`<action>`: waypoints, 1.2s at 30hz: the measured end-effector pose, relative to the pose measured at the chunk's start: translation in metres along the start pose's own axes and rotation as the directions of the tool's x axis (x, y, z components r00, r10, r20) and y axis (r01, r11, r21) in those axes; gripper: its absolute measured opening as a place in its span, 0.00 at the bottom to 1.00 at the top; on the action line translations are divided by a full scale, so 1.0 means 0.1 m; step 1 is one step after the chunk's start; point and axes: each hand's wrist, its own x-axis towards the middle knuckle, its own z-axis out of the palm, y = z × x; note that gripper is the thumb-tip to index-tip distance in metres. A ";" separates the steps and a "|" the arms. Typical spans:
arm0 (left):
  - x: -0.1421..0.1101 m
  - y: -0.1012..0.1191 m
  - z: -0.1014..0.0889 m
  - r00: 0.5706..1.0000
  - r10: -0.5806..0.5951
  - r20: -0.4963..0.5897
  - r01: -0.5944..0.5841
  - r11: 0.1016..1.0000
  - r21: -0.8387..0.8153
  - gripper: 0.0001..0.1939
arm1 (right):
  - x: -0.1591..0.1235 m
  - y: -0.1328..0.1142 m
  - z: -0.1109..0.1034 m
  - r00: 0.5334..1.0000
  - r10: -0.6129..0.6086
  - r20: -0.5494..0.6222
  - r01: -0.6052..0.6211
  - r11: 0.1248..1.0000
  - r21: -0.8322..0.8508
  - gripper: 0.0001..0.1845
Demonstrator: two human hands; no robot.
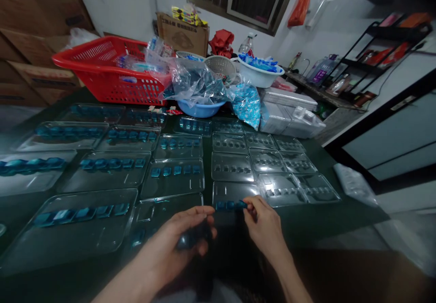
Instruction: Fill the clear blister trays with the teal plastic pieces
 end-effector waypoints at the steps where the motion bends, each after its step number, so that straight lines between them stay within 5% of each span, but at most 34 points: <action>1: -0.01 0.01 0.00 1.000 -0.008 -0.012 0.008 1.000 -0.014 0.12 | 0.01 -0.02 0.00 1.000 -0.013 0.018 0.014 0.999 -0.046 0.12; 14: 0.07 0.08 -0.01 0.994 -0.107 -0.007 0.100 0.950 -0.295 0.17 | 0.06 -0.09 -0.06 0.978 -0.135 0.156 0.149 0.985 -0.084 0.16; 20: 0.08 0.07 0.01 0.996 -0.091 -0.015 0.080 0.937 -0.341 0.15 | -0.16 -0.49 -0.13 0.983 -0.180 0.025 0.168 0.953 0.254 0.19; 26: 0.05 0.05 0.01 0.995 -0.060 -0.083 0.036 0.964 -0.262 0.13 | -0.18 -0.69 0.00 0.937 -0.348 0.022 0.338 0.923 0.187 0.20; 36: 0.03 0.03 0.00 0.991 0.104 0.087 -0.100 0.994 -0.051 0.09 | -0.25 -0.63 0.14 0.960 -0.271 -0.077 0.278 0.871 0.404 0.12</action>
